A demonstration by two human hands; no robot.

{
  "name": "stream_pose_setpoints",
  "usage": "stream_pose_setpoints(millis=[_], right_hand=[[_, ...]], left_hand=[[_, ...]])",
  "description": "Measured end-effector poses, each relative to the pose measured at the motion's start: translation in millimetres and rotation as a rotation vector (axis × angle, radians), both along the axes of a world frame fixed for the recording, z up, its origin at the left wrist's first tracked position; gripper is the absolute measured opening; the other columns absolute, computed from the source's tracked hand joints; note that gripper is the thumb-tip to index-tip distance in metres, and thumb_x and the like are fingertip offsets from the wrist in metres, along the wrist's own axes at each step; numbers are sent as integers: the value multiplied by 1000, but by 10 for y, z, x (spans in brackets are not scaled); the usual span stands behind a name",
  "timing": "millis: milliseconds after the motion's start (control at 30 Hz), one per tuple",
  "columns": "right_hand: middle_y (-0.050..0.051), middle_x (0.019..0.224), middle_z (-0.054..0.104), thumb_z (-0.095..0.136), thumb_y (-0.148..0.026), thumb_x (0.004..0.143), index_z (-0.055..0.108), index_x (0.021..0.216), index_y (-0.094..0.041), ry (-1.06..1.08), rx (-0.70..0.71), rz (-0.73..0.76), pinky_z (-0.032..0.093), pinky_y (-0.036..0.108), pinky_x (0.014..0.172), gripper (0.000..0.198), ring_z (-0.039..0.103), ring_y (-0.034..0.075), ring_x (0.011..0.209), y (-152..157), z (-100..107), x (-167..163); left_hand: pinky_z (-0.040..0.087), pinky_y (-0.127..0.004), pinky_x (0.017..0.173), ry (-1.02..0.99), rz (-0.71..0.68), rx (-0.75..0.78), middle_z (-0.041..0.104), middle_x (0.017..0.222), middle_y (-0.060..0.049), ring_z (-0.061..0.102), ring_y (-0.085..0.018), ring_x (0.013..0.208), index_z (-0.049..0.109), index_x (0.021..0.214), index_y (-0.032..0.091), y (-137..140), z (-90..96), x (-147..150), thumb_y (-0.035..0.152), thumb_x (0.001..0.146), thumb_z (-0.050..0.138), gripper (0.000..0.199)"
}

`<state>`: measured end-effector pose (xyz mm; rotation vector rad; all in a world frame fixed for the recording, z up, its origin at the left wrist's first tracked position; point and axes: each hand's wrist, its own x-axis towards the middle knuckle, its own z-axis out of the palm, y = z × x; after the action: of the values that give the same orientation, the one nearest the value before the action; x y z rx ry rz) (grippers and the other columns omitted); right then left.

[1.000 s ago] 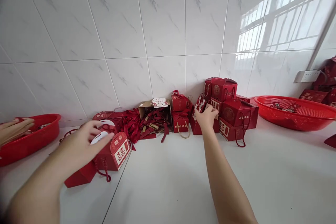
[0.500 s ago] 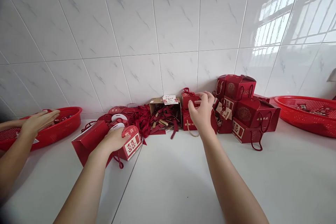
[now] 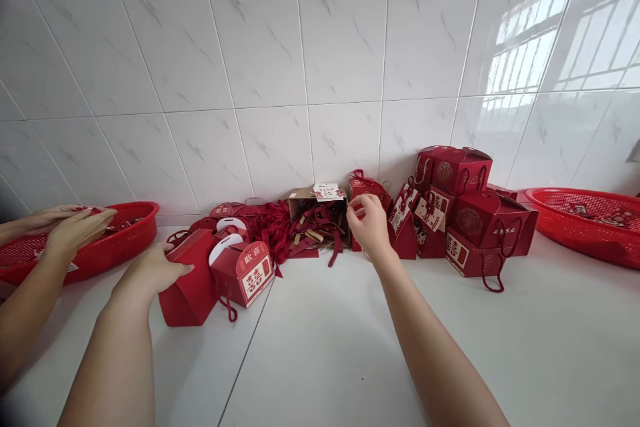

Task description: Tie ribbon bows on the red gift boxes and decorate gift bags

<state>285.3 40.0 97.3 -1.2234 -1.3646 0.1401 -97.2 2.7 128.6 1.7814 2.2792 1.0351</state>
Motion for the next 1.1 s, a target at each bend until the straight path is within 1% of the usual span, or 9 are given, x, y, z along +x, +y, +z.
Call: stream_pose_setpoints(millis=[133, 267, 367, 467, 600, 767, 967, 1033, 1100], right_hand=[[8, 98, 60, 54, -21, 76, 60, 74, -19, -24, -75, 19, 52, 34, 66, 6, 60, 16, 64, 142, -170, -64], [9, 101, 61, 56, -25, 78, 61, 77, -19, -22, -79, 67, 52, 35, 67, 8, 62, 17, 66, 91, -106, -119], [8, 109, 63, 59, -38, 82, 64, 91, -21, -32, -26, 214, 54, 33, 75, 20, 66, 20, 86, -156, 93, -209], [7, 136, 55, 66, -46, 80, 56, 124, -27, 51, 33, 604, 51, 38, 93, 49, 55, 25, 121, -492, 262, -354], [7, 128, 63, 69, -45, 81, 57, 123, -30, 381, -59, 937, 57, 40, 87, 46, 64, 27, 112, -815, 328, -555], [4, 108, 73, 76, -36, 77, 66, 101, -27, 613, -66, 918, 61, 38, 79, 27, 70, 25, 95, -930, 372, -642], [4, 105, 74, 77, -36, 75, 68, 99, -27, 563, -51, 870, 62, 39, 76, 27, 71, 25, 92, -947, 413, -610], [3, 102, 74, 78, -36, 75, 69, 99, -28, 539, -21, 841, 62, 38, 74, 27, 71, 25, 90, -937, 402, -603], [3, 99, 75, 78, -36, 74, 69, 98, -28, 521, -14, 808, 62, 37, 71, 27, 71, 24, 87, -922, 389, -599]], left_hand=[[49, -57, 74, 23, 143, -48, 60, 122, -23, 56, -48, 110, 46, 128, 20, -297, 335, 220, 46, 69, 63, 66], [49, -55, 86, 51, 154, 274, 65, 121, -14, 61, -38, 111, 50, 127, 30, -734, 647, 629, 44, 68, 69, 63], [56, -44, 70, -151, -29, 378, 72, 106, -6, 69, -30, 93, 50, 111, 32, -887, 664, 898, 42, 64, 75, 54], [54, -31, 52, -382, -296, 386, 73, 89, -2, 68, -23, 71, 40, 92, 28, -865, 577, 1115, 44, 62, 79, 52], [52, -23, 50, -547, -674, 399, 68, 77, 2, 65, -16, 63, 42, 78, 24, -819, 513, 1362, 37, 67, 79, 40], [55, -26, 59, -714, -699, 533, 72, 93, -1, 68, -18, 75, 56, 93, 26, -867, 515, 1580, 31, 73, 75, 28], [57, -29, 65, -853, -702, 521, 69, 90, 0, 69, -20, 80, 39, 136, 37, -830, 454, 1662, 26, 77, 70, 68], [56, -28, 63, -807, -710, 516, 66, 90, -1, 67, -19, 78, 52, 125, 34, -794, 435, 1638, 28, 77, 70, 52], [53, -26, 60, -732, -730, 494, 64, 92, -3, 64, -18, 77, 65, 95, 26, -761, 427, 1605, 33, 76, 69, 21]])
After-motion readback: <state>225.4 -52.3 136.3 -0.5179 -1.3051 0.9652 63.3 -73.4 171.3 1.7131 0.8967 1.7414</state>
